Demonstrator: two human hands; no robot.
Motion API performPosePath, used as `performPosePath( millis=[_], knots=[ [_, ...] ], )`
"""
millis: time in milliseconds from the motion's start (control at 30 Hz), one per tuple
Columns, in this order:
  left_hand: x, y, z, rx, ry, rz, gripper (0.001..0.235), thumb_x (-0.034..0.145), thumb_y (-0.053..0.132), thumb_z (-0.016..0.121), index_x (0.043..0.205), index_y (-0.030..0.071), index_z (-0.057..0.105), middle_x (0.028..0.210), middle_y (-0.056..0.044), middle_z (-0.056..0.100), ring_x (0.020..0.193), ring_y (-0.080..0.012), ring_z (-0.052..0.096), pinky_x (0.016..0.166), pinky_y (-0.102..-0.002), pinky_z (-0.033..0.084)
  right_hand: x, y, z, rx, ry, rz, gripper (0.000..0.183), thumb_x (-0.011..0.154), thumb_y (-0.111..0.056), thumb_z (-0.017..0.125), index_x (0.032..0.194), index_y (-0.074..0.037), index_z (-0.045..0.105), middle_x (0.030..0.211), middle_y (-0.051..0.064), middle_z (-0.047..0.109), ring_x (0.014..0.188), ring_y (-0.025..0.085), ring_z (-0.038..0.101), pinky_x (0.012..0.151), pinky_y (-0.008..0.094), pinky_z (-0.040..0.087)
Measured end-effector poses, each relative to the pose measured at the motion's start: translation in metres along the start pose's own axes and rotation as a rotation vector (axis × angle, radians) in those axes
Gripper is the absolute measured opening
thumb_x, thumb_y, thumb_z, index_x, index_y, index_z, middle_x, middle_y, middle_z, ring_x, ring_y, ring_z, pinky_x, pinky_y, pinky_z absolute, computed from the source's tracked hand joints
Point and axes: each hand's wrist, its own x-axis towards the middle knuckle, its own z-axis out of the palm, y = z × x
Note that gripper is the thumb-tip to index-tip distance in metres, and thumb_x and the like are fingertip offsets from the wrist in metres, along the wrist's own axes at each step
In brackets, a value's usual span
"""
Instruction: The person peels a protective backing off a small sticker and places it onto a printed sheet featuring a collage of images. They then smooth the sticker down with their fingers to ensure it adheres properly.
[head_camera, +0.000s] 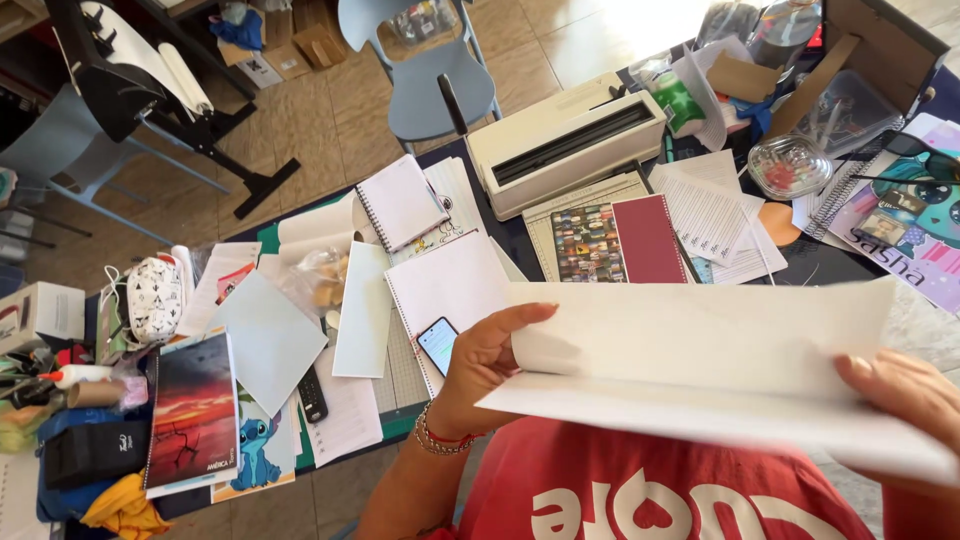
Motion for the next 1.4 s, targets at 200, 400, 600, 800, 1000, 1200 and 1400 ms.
performPosePath(
  millis=[200, 400, 600, 800, 1000, 1200, 1400],
  knots=[
    [-0.014, 0.006, 0.006, 0.353, 0.078, 0.023, 0.062, 0.084, 0.011, 0.086, 0.14, 0.009, 0.06, 0.136, -0.01, 0.067, 0.119, -0.0194, 0.068, 0.103, -0.033, 0.061, 0.016, -0.086, -0.002, -0.164, -0.017, 0.342, 0.06, 0.094, -0.015, 0.068, 0.147, 0.007, 0.05, 0.133, 0.025, 0.058, 0.135, 0.045, 0.06, 0.132, 0.061, 0.046],
    [-0.016, 0.012, 0.016, 0.611, 0.131, 0.209, 0.046, 0.09, 0.013, 0.084, 0.132, 0.011, 0.066, 0.11, -0.007, 0.071, 0.091, -0.0171, 0.062, 0.076, -0.029, 0.055, 0.006, -0.075, -0.004, -0.088, -0.023, 0.333, 0.061, 0.093, -0.021, 0.063, 0.145, 0.007, 0.048, 0.128, 0.029, 0.064, 0.128, 0.049, 0.065, 0.119, 0.058, 0.048],
    [-0.018, 0.013, 0.006, 0.73, 0.087, 0.322, 0.048, 0.093, 0.022, 0.084, 0.135, 0.015, 0.064, 0.102, 0.002, 0.072, 0.083, -0.0172, 0.051, 0.068, -0.031, 0.044, 0.041, -0.059, -0.009, 0.625, 0.057, 1.909, 0.028, 0.106, -0.006, 0.045, 0.13, 0.003, 0.055, 0.102, 0.042, 0.061, 0.08, 0.06, 0.057, 0.063, 0.075, 0.046],
    [-0.016, 0.024, 0.007, 0.879, 0.047, 0.389, 0.046, 0.096, 0.02, 0.08, 0.136, 0.009, 0.061, 0.083, -0.002, 0.06, 0.072, -0.0203, 0.049, 0.068, -0.033, 0.044, 0.049, -0.088, -0.012, -0.034, -0.289, 0.614, 0.07, 0.078, -0.008, 0.073, 0.145, 0.0, 0.057, 0.135, 0.024, 0.063, 0.123, 0.032, 0.066, 0.073, 0.032, 0.058],
    [-0.013, 0.018, -0.001, 0.884, 0.103, 0.333, 0.031, 0.093, 0.02, 0.082, 0.122, 0.019, 0.071, 0.11, -0.009, 0.06, 0.092, -0.0211, 0.068, 0.079, -0.033, 0.059, 0.071, -0.081, 0.008, -0.033, -0.239, 0.48, 0.045, 0.085, -0.006, 0.073, 0.129, 0.001, 0.067, 0.118, 0.015, 0.056, 0.12, 0.03, 0.062, 0.115, 0.043, 0.053],
    [0.018, -0.027, -0.025, 0.505, 0.058, 0.185, 0.023, 0.095, 0.034, 0.076, 0.113, 0.02, 0.073, 0.136, -0.021, 0.061, 0.123, -0.0282, 0.064, 0.102, -0.038, 0.055, 0.093, -0.036, 0.033, 0.204, -0.324, 0.587, 0.016, 0.088, -0.011, 0.063, 0.1, -0.008, 0.073, 0.134, 0.017, 0.07, 0.12, 0.025, 0.074, 0.107, 0.036, 0.058],
    [0.087, -0.123, -0.058, 0.664, 0.232, -0.096, 0.019, 0.096, 0.026, 0.071, 0.105, 0.009, 0.075, 0.076, 0.0, 0.066, 0.067, -0.0133, 0.059, 0.061, -0.03, 0.049, 0.045, 0.078, 0.105, 0.244, -0.026, 0.973, 0.037, 0.087, -0.004, 0.08, 0.122, 0.001, 0.071, 0.1, 0.012, 0.072, 0.082, 0.013, 0.064, 0.077, 0.023, 0.053]
  ],
)
